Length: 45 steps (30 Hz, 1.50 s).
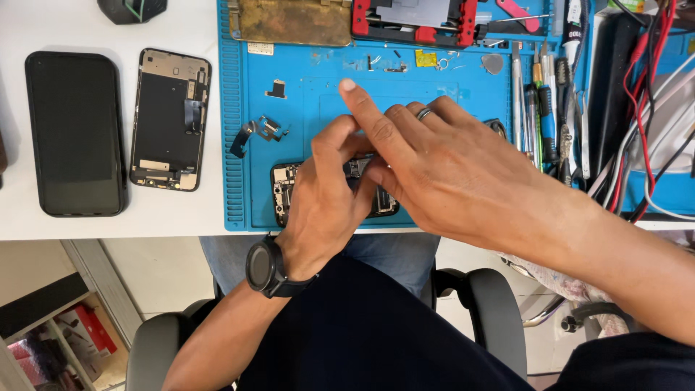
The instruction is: The person disassembles a smartphone on a blue mat, using a screwdriver to remove screws and tweezers to lift and remove internal components. The person carefully places removed parts on the mat and continues to work on the phone's internals.
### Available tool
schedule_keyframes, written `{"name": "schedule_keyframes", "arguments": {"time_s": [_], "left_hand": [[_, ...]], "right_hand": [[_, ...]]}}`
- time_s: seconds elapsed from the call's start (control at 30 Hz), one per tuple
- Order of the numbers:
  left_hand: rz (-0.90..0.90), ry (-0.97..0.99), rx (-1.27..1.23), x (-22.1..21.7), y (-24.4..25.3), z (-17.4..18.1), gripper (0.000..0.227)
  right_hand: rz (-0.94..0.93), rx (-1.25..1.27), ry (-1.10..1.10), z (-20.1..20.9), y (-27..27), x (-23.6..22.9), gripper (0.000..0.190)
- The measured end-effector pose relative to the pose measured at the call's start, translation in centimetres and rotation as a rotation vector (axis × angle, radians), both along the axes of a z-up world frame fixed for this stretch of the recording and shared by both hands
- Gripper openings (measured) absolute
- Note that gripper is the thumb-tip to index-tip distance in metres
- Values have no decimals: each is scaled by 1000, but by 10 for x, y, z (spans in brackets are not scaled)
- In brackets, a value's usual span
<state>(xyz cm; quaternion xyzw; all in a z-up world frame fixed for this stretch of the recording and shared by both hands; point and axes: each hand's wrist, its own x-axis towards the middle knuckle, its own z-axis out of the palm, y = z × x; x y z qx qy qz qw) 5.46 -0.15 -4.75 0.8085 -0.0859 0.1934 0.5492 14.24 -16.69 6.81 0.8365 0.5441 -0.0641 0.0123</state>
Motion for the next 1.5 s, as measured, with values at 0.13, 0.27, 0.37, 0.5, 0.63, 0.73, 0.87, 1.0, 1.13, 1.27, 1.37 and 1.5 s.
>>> {"name": "schedule_keyframes", "arguments": {"time_s": [0.13,0.27,0.37,0.5,0.63,0.73,0.87,1.0,1.13,1.27,1.37,1.5], "left_hand": [[31,-43,187,-2,5,-8,68],[-33,5,267,-1,7,-7,56],[-33,-152,319,-1,9,-8,67],[-24,-131,314,-2,10,-8,66],[-31,-124,305,-1,11,-10,71],[-35,-91,299,-2,10,-9,69],[-55,-72,266,-5,9,-8,66],[-71,-17,234,-7,9,-3,65],[-66,-59,312,-5,12,7,62],[-29,-73,344,-4,13,-1,64],[-50,-45,293,-5,13,1,68],[-150,4,235,-7,17,7,76]], "right_hand": [[-137,195,97,26,-42,5,57],[-244,136,46,-15,-86,-28,32],[-348,-23,191,-55,-106,-58,41],[-380,140,139,-87,-116,-76,19],[-357,142,54,-100,-116,-78,22],[-350,183,139,-91,-113,-74,13],[-477,357,322,-84,-111,-65,18],[-488,467,391,-95,-87,-54,35],[-455,518,436,-107,-68,-48,42],[-536,607,428,-124,-63,-47,26],[-446,671,324,-126,-60,-46,25],[-506,738,297,-128,-59,-47,22]]}}
